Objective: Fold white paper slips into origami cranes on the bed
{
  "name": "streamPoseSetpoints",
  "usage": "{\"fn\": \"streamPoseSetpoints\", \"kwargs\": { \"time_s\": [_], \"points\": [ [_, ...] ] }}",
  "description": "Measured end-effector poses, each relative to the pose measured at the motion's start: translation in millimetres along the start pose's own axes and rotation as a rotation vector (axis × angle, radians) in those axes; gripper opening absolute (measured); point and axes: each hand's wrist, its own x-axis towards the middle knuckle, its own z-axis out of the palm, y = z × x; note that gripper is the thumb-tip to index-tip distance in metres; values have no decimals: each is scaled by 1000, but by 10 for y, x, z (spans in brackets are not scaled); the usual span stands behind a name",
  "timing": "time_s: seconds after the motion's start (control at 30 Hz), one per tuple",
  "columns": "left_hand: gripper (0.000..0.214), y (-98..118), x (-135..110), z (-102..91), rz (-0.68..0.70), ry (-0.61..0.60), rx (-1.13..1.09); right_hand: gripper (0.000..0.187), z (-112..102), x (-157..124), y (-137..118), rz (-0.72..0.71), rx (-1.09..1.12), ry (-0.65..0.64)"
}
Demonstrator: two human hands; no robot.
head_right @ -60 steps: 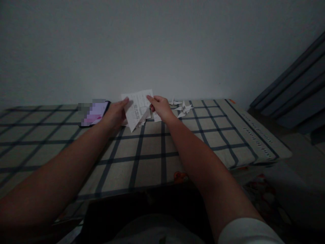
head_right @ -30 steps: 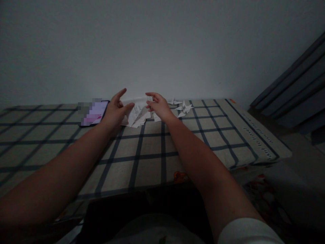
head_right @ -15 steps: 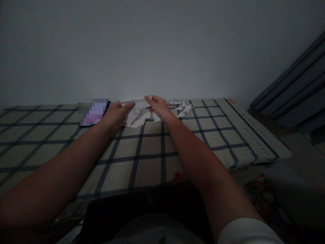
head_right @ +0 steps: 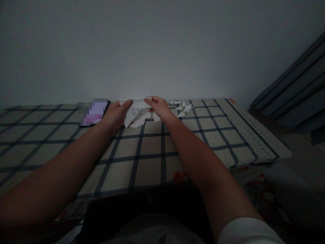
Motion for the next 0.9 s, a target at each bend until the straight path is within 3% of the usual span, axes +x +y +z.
{"fn": "streamPoseSetpoints", "kwargs": {
  "time_s": [0.3, 0.53, 0.7, 0.9],
  "points": [
    [43, -20, 12, -7, 42, 45, -3, 42, 2, -1, -21, 4, -9, 64],
    [43, -44, 6, -36, 62, 32, 31, 46, 5, 0, -7, -3, 44, 32],
    [39, -14, -64, -23, 45, -1, 118, 38, 32, -44, -34, 18, -48, -48],
    [42, 2, -86, -5, 11, -18, 125, 23, 33, -47, -70, -70, -263, -22]
  ]
}}
